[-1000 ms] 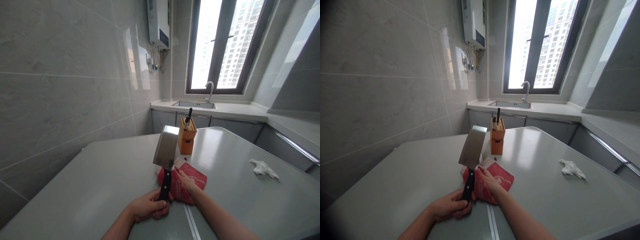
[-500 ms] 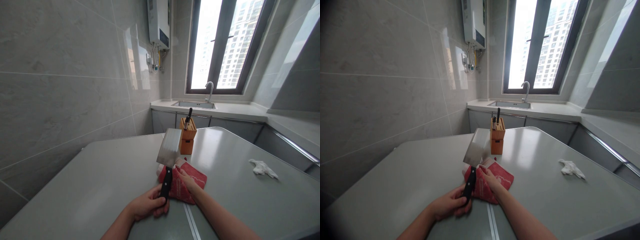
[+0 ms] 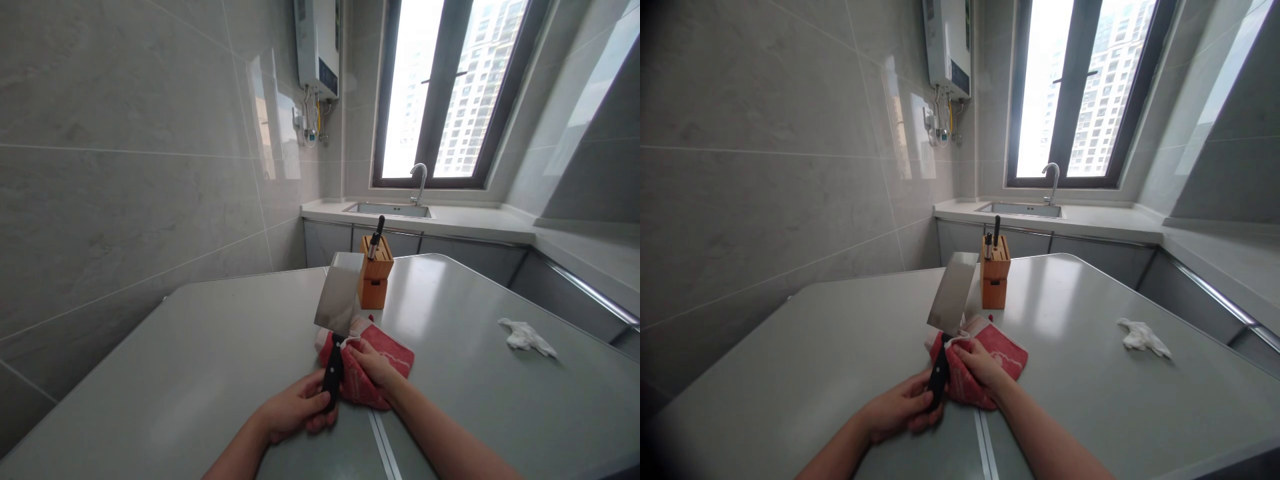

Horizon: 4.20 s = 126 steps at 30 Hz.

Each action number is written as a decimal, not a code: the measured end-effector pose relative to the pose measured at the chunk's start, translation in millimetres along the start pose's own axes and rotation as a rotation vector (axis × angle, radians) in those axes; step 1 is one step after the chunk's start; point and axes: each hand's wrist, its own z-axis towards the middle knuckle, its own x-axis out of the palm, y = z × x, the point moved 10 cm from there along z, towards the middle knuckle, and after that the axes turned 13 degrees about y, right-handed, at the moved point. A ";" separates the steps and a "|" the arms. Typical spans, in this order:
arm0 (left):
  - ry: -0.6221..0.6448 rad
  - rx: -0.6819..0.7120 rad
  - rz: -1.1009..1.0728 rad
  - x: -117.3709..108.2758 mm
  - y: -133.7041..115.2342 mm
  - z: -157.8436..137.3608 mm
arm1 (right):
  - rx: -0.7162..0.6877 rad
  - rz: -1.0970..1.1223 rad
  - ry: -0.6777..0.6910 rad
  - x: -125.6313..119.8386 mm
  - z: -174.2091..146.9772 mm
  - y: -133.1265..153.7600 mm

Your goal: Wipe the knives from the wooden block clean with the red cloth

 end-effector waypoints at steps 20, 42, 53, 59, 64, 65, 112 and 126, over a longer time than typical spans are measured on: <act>-0.143 -0.025 -0.074 -6.1 -0.8 0.0 | 0.024 -0.233 0.189 25.8 -8.4 11.1; -0.094 -0.045 0.062 -4.7 -2.0 0.7 | -0.062 -0.414 -0.047 5.9 -5.3 15.5; -0.110 -0.032 0.093 -6.9 -3.9 -0.8 | -0.070 -0.420 -0.166 -5.6 -7.9 14.3; -0.129 0.016 0.128 -8.4 -9.1 0.5 | -0.071 -0.410 -0.188 -9.4 -7.0 17.3; -0.169 0.008 0.169 -12.1 -8.9 -0.5 | -0.103 -0.360 -0.235 -16.9 -6.2 18.1; -0.173 0.006 0.168 -12.4 -8.6 -0.9 | -0.105 -0.360 -0.240 -18.4 -5.8 17.5; -0.211 -0.019 0.149 -15.0 -9.7 -4.0 | -0.212 -0.555 -0.172 3.1 -14.1 58.6; -0.233 0.022 0.196 -14.4 -17.3 -3.3 | -0.243 -0.538 -0.121 7.5 -10.9 62.7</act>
